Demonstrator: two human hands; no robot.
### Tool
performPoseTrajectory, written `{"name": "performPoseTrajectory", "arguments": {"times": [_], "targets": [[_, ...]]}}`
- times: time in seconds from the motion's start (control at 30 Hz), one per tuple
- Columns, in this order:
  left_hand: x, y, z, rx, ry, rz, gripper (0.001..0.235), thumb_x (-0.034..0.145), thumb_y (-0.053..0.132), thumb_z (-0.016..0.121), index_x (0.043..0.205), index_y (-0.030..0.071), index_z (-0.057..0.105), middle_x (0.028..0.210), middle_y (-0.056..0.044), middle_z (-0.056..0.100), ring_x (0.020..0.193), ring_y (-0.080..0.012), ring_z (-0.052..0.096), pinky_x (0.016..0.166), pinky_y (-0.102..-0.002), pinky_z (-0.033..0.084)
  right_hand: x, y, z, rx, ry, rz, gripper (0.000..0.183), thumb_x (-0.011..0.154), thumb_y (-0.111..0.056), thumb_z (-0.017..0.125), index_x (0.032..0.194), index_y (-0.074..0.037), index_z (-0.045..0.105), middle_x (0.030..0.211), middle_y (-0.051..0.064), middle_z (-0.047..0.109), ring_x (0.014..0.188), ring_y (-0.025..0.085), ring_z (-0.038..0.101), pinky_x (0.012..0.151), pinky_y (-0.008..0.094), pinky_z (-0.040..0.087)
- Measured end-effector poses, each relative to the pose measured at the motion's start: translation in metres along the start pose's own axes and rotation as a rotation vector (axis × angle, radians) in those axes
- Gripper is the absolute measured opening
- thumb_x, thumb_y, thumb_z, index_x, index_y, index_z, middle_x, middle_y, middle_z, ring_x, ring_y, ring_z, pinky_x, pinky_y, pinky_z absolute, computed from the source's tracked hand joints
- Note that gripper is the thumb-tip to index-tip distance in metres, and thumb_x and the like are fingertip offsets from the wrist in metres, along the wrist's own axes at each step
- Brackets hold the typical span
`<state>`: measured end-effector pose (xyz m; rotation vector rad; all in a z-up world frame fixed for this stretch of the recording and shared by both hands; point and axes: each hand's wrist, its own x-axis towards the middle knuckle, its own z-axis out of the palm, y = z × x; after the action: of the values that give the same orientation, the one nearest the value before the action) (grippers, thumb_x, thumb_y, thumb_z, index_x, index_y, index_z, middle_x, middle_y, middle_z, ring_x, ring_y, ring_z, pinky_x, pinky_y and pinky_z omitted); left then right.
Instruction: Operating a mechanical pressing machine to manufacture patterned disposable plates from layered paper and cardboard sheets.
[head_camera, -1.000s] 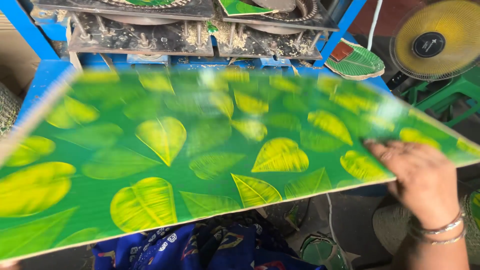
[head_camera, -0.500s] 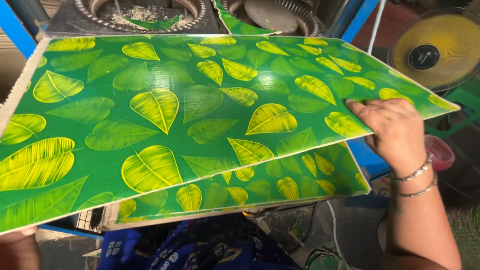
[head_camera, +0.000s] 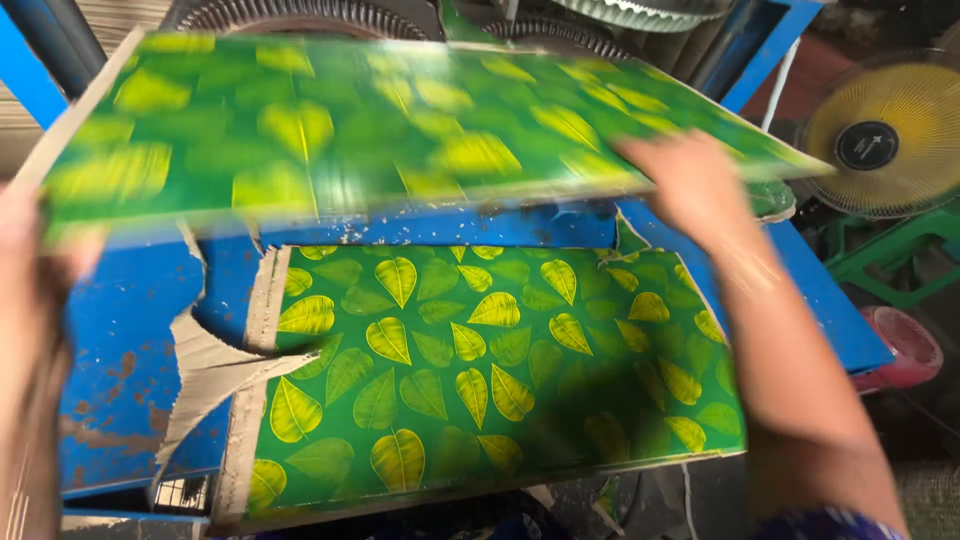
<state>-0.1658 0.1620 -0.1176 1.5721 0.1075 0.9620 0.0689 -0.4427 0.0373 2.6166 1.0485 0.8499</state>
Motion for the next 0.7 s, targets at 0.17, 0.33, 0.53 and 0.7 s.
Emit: {"name": "performPoseTrajectory", "arguments": {"times": [0.17,0.33,0.53,0.7], "targets": [[0.106,0.017,0.059,0.048,0.038,0.152,0.03,0.1,0.024,0.069,0.125,0.01,0.059,0.11,0.003,0.068,0.097,-0.0057,0.068,0.078,-0.022,0.057,0.142,0.029,0.115,0.101,0.102,0.075,0.053,0.085,-0.006,0.062,0.137,-0.019,0.065,0.107,0.019,0.072,0.101,0.038,0.067,0.088,0.056,0.047],[0.138,-0.033,0.043,0.418,-0.016,0.383,0.042,0.105,0.021,0.083,0.135,0.0,0.063,0.124,-0.012,0.073,0.116,-0.0237,0.068,0.099,-0.035,0.055,0.143,0.02,0.102,0.047,0.054,0.144,0.046,0.089,-0.013,0.064,0.135,-0.019,0.064,0.108,0.016,0.073,0.103,0.036,0.068,0.091,0.056,0.046],[0.105,-0.052,0.038,0.79,-0.009,0.523,0.053,0.101,0.03,0.085,0.14,-0.001,0.066,0.128,-0.023,0.07,0.121,-0.0357,0.069,0.104,-0.042,0.054,0.054,0.024,0.092,0.252,-0.046,0.037,0.062,0.095,-0.055,0.058,0.145,-0.018,0.057,0.127,0.016,0.068,0.118,0.038,0.062,0.097,0.053,0.046],[0.109,-0.021,0.066,0.669,-0.022,0.305,0.063,0.093,0.038,0.081,0.142,0.001,0.063,0.134,-0.023,0.068,0.112,-0.0365,0.069,0.095,-0.042,0.054,0.007,0.103,0.147,0.309,0.078,0.251,0.049,0.109,-0.05,0.048,0.143,-0.018,0.063,0.132,0.017,0.068,0.127,0.036,0.06,0.107,0.053,0.042]]}}
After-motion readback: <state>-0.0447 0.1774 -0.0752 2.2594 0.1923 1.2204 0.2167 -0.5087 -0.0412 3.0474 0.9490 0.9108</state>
